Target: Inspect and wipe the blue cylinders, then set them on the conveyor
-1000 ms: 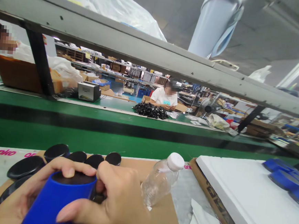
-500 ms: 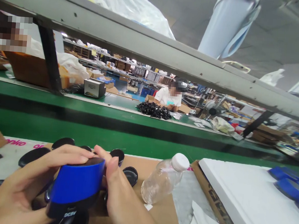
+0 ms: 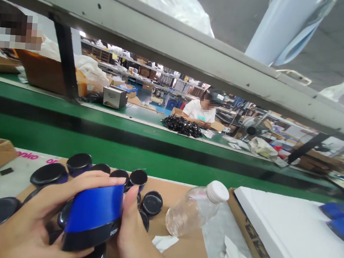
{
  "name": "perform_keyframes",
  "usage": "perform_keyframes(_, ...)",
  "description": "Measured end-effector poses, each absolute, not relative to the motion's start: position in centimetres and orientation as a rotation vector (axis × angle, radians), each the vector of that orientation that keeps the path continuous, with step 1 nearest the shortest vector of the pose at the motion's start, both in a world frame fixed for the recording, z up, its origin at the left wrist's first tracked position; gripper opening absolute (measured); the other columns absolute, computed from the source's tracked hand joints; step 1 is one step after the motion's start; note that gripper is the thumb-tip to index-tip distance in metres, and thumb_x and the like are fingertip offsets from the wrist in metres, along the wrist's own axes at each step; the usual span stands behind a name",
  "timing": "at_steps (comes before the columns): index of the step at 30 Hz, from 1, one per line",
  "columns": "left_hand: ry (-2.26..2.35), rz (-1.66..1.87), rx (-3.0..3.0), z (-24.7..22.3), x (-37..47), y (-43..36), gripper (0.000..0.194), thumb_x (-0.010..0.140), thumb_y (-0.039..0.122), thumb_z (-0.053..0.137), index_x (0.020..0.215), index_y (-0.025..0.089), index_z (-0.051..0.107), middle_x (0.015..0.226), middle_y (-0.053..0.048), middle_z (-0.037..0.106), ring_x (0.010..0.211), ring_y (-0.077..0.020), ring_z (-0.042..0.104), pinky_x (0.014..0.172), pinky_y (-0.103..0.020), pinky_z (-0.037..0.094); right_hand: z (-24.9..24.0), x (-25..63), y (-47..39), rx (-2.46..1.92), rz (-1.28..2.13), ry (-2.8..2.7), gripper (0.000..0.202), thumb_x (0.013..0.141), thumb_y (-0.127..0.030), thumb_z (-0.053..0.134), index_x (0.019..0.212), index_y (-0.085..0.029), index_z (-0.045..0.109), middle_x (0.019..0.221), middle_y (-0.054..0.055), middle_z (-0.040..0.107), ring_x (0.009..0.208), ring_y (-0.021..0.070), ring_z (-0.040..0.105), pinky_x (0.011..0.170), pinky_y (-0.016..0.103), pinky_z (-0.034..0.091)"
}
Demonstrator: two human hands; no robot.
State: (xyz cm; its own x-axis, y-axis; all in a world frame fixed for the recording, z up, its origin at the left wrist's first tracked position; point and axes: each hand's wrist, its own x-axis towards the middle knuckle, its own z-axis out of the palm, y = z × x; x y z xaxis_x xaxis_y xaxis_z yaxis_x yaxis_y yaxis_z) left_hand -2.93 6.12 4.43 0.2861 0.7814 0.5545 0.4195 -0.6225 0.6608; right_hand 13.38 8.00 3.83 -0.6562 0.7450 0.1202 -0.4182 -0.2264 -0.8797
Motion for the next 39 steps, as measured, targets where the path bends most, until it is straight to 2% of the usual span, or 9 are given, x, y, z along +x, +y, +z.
perform_keyframes(4, 0.996, 1.245, 2.109, 4.2, -4.3, 6.5, 0.074, 0.078, 0.031, 0.084, 0.141, 0.052, 0.052, 0.153, 0.008, 0.055, 0.139, -0.0316, 0.052, 0.119, -0.036, 0.037, 4.4, 14.4, 8.4, -0.358, 1.886, -1.402, 0.067, 0.065, -0.052, 0.092, 0.122, -0.029, 0.067, 0.109, 0.004, 0.076, 0.104, 0.0280, 0.074, 0.094, 0.040, 0.059)
perform_keyframes(6, 0.902, 1.166, 1.856, 3.8, -4.9, 6.8, 0.102, 0.065, 0.029, 0.093, 0.150, 0.049, 0.040, 0.163, 0.005, 0.040, 0.147, -0.0389, 0.040, 0.120, -0.045, 0.036, 4.6, 15.1, 8.7, -0.443, 1.545, -1.530, 0.072, 0.061, -0.038, 0.097, 0.125, -0.037, 0.064, 0.115, -0.002, 0.074, 0.106, 0.0219, 0.073, 0.097, 0.033, 0.057)
perform_keyframes(8, 0.725, 1.089, 1.467, 3.2, -4.9, 7.3, 0.113, 0.056, 0.024, 0.098, 0.150, 0.047, 0.040, 0.159, 0.001, 0.047, 0.145, -0.0389, 0.043, 0.117, -0.046, 0.040, 4.7, 15.8, 9.0, -0.539, 0.981, -1.720, 0.082, 0.061, -0.029, 0.098, 0.131, -0.043, 0.058, 0.124, -0.005, 0.071, 0.113, 0.0179, 0.069, 0.103, 0.027, 0.053)
perform_keyframes(12, 0.472, 1.005, 0.974, 2.2, -3.4, 7.9, 0.050, 0.078, 0.031, 0.087, 0.122, 0.046, 0.071, 0.099, 0.003, 0.078, 0.089, -0.0121, 0.072, 0.084, -0.019, 0.056, 4.9, 16.7, 9.5, -0.664, 0.389, -2.051, 0.076, 0.077, -0.022, 0.084, 0.141, -0.032, 0.045, 0.137, 0.003, 0.063, 0.128, 0.0179, 0.061, 0.112, 0.027, 0.047)
perform_keyframes(14, 0.445, 1.000, 0.920, 2.3, -2.7, 8.2, 0.047, 0.076, 0.037, 0.088, 0.121, 0.038, 0.073, 0.078, 0.005, 0.072, 0.062, -0.0041, 0.061, 0.064, -0.010, 0.051, 4.8, 16.7, 9.6, -0.702, 0.388, -2.101, 0.072, 0.082, -0.023, 0.080, 0.142, -0.030, 0.042, 0.142, 0.004, 0.059, 0.130, 0.0167, 0.058, 0.114, 0.026, 0.046)
perform_keyframes(16, 0.424, 0.994, 0.885, 2.6, -2.3, 8.5, 0.051, 0.072, 0.038, 0.090, 0.120, 0.032, 0.075, 0.077, 0.004, 0.070, 0.060, -0.0030, 0.056, 0.059, -0.009, 0.047, 4.4, 16.5, 9.8, -0.723, 0.450, -2.077, 0.075, 0.083, -0.028, 0.081, 0.144, -0.033, 0.039, 0.146, 0.003, 0.056, 0.132, 0.0159, 0.057, 0.115, 0.026, 0.045)
perform_keyframes(24, 0.474, 1.038, 0.899, 1.6, -2.8, 9.4, 0.049, 0.076, 0.040, 0.087, 0.121, 0.029, 0.074, 0.108, -0.007, 0.078, 0.093, -0.0181, 0.073, 0.079, -0.021, 0.055, 2.2, 15.7, 10.9, -0.742, 0.665, -1.964, 0.095, 0.077, -0.033, 0.088, 0.150, -0.044, 0.029, 0.153, 0.001, 0.046, 0.136, 0.0218, 0.052, 0.117, 0.037, 0.044)
perform_keyframes(31, 0.476, 0.982, 0.919, 1.5, -2.6, 10.1, 0.054, 0.082, 0.044, 0.081, 0.131, 0.028, 0.067, 0.126, -0.012, 0.073, 0.120, -0.0305, 0.067, 0.096, -0.036, 0.056, 2.0, 15.4, 11.3, -0.803, 0.794, -1.916, 0.094, 0.075, -0.026, 0.089, 0.148, -0.040, 0.032, 0.154, 0.003, 0.047, 0.138, 0.0214, 0.051, 0.116, 0.034, 0.044)
perform_keyframes(39, 0.465, 1.015, 0.805, 1.3, -3.2, 10.5, 0.028, 0.093, 0.038, 0.069, 0.120, 0.033, 0.074, 0.116, -0.004, 0.078, 0.110, -0.0210, 0.072, 0.094, -0.027, 0.054, 1.5, 15.3, 12.6, -0.873, 0.859, -1.904, 0.086, 0.075, -0.026, 0.088, 0.146, -0.033, 0.039, 0.149, 0.004, 0.051, 0.136, 0.0208, 0.052, 0.117, 0.035, 0.042)
